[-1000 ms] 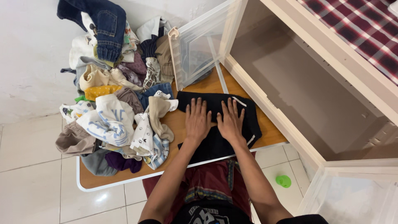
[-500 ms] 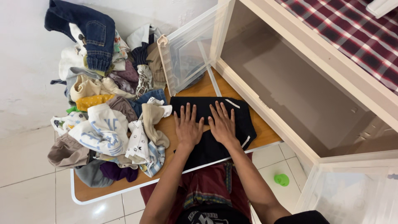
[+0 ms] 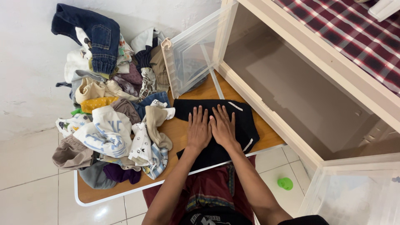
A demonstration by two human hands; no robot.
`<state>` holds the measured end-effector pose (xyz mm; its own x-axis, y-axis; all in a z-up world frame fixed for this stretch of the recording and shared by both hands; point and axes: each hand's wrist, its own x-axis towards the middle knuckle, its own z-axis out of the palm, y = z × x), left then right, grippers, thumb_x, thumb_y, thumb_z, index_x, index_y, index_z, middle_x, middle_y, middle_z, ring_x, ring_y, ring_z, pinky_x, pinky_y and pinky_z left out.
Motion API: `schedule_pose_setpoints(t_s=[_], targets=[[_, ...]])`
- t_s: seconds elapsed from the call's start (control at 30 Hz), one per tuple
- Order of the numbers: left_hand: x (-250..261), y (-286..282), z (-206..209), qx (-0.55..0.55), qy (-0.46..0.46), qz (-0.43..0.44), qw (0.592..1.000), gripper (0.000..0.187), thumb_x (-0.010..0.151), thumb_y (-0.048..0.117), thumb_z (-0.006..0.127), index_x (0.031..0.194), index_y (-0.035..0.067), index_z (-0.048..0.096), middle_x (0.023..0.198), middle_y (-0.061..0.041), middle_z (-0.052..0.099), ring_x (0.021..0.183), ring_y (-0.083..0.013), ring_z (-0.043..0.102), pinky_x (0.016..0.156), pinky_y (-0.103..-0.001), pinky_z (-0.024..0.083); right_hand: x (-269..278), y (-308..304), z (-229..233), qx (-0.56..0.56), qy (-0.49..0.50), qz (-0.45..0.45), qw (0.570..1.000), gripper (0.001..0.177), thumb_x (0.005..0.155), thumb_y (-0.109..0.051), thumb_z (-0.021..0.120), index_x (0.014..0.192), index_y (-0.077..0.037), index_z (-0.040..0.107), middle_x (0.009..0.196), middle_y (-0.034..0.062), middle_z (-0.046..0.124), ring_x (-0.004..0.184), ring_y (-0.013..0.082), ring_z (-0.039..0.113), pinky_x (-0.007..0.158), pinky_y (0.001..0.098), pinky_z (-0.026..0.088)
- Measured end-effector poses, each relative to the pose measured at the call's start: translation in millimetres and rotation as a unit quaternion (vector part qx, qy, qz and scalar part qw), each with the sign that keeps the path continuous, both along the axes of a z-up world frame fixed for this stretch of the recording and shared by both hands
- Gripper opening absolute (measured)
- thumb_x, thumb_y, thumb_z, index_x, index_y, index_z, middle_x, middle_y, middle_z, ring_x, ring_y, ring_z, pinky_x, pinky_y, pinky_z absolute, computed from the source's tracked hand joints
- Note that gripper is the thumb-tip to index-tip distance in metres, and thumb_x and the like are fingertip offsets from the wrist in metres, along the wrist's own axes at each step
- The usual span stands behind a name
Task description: The person opens a storage cabinet, removes clothes onto a table, folds an item of clothing and places it into the cabinet, and folds a pair of pants.
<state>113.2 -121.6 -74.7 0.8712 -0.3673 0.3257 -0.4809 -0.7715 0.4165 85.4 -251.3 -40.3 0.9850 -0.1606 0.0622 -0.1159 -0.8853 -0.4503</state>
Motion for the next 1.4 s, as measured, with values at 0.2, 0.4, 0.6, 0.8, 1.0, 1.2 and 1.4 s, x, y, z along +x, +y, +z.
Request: schedule_pose_setpoints(t_s=[0.2,0.4,0.6,0.8,1.0,1.2,1.4], targets=[[-10.0,9.0,19.8,0.082,0.054,-0.004,0.995,0.065,0.102,0.047,0.04,0.156,0.011,0.039,0.165,-0.016,0.028,0.153,-0.0373,0.019,0.123,-0.055,0.01,-11.2,-5.0,1.4,-0.074,0.026,0.024,0.997,0.059,0.106,-0.046,0.03,0.157,-0.016,0.038,0.167,0.0083,0.026,0.156,0.0243,0.015,0.124,0.0593,0.005],[-12.7,17.7,27.1,0.095,0.053,0.09,0.99,0.071,0.101,0.054,0.038,0.156,0.01,0.038,0.164,-0.016,0.03,0.153,-0.0343,0.021,0.124,-0.056,0.009,-16.2,-13.6,-1.9,-0.097,0.01,0.006,0.995,0.06,0.105,-0.049,0.033,0.158,-0.021,0.036,0.168,0.0088,0.024,0.156,0.0292,0.013,0.122,0.0599,0.008],[-31.3,27.9,31.8,0.079,0.043,0.09,0.992,0.068,0.107,0.049,0.043,0.153,-0.002,0.041,0.162,-0.024,0.033,0.156,-0.0386,0.024,0.128,-0.051,0.014,-13.6,-12.5,-0.1,-0.075,0.024,-0.017,0.997,0.059,0.106,-0.047,0.036,0.155,-0.014,0.042,0.168,0.0143,0.024,0.156,0.0303,0.014,0.123,0.0614,0.006],[-82.3,31.8,27.2,0.047,0.031,-0.044,0.997,0.069,0.104,0.045,0.044,0.155,-0.002,0.037,0.161,-0.026,0.032,0.153,-0.0393,0.023,0.125,-0.052,0.015,-28.5,0.4,-6.3,-0.068,-0.005,-0.007,0.998,0.057,0.108,-0.042,0.035,0.153,-0.008,0.044,0.167,0.0149,0.027,0.157,0.0298,0.015,0.123,0.0618,0.005],[-89.4,49.8,22.0,0.086,0.009,-0.056,0.995,0.067,0.104,0.044,0.042,0.158,0.006,0.033,0.164,-0.018,0.029,0.154,-0.0349,0.023,0.124,-0.051,0.014,-40.8,0.5,-1.2,-0.087,-0.013,-0.003,0.996,0.058,0.107,-0.044,0.034,0.155,-0.013,0.043,0.166,0.0147,0.028,0.156,0.0294,0.016,0.123,0.0624,0.006],[-94.3,64.2,24.4,0.085,-0.008,-0.046,0.995,0.067,0.104,0.047,0.042,0.159,0.009,0.032,0.164,-0.019,0.029,0.153,-0.0361,0.022,0.124,-0.052,0.014,-41.0,2.1,5.5,-0.074,-0.002,-0.007,0.997,0.057,0.106,-0.044,0.036,0.155,-0.014,0.043,0.166,0.015,0.028,0.156,0.0298,0.016,0.123,0.0626,0.006],[-94.2,64.4,24.3,0.084,-0.007,-0.047,0.995,0.068,0.104,0.045,0.041,0.159,0.006,0.031,0.165,-0.02,0.029,0.154,-0.0368,0.022,0.125,-0.052,0.014,-59.3,8.1,13.5,-0.09,-0.03,-0.015,0.995,0.053,0.107,-0.039,0.041,0.153,-0.012,0.047,0.168,0.0168,0.028,0.159,0.0311,0.016,0.124,0.0648,0.007]])
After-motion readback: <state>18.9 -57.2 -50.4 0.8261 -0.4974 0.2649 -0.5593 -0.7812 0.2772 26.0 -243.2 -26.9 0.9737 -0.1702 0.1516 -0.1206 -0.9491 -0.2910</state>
